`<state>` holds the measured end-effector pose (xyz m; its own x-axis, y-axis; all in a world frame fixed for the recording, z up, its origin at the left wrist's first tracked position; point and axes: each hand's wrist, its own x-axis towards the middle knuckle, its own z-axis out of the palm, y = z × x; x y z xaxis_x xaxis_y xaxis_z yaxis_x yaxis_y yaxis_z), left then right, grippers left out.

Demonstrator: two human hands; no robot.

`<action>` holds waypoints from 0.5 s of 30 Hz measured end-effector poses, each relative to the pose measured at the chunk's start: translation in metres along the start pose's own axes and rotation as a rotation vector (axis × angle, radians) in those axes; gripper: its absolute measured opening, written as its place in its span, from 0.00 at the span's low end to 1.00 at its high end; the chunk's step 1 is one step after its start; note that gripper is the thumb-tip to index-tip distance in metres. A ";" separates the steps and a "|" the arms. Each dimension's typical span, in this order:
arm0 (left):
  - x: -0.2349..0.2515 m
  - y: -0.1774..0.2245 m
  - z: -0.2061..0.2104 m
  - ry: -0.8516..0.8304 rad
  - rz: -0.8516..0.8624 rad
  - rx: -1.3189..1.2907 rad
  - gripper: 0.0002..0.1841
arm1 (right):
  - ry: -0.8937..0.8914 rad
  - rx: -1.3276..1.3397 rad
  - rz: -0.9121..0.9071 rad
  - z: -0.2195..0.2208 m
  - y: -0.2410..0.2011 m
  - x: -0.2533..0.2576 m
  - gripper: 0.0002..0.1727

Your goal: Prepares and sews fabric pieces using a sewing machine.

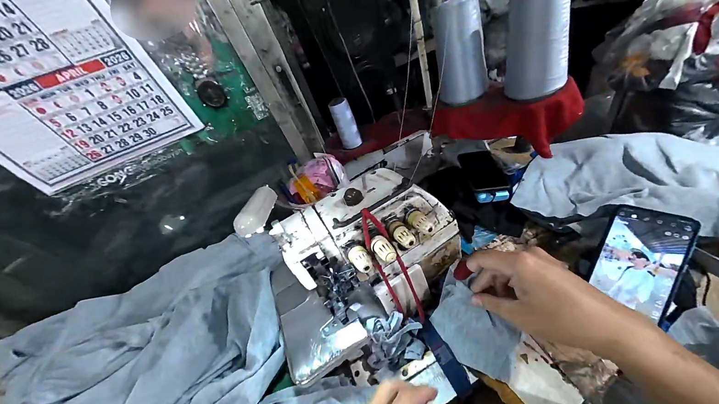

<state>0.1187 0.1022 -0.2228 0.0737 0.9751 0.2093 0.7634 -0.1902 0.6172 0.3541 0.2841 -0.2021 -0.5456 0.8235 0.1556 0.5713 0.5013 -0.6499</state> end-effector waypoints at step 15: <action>0.075 0.010 0.060 0.016 0.011 0.458 0.28 | 0.044 -0.314 -0.113 -0.095 -0.023 0.029 0.07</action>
<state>0.1704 0.1807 -0.2469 0.0763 0.9707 0.2278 0.9679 -0.1269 0.2169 0.3835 0.3214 -0.1126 -0.5932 0.7651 0.2506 0.6730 0.6421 -0.3671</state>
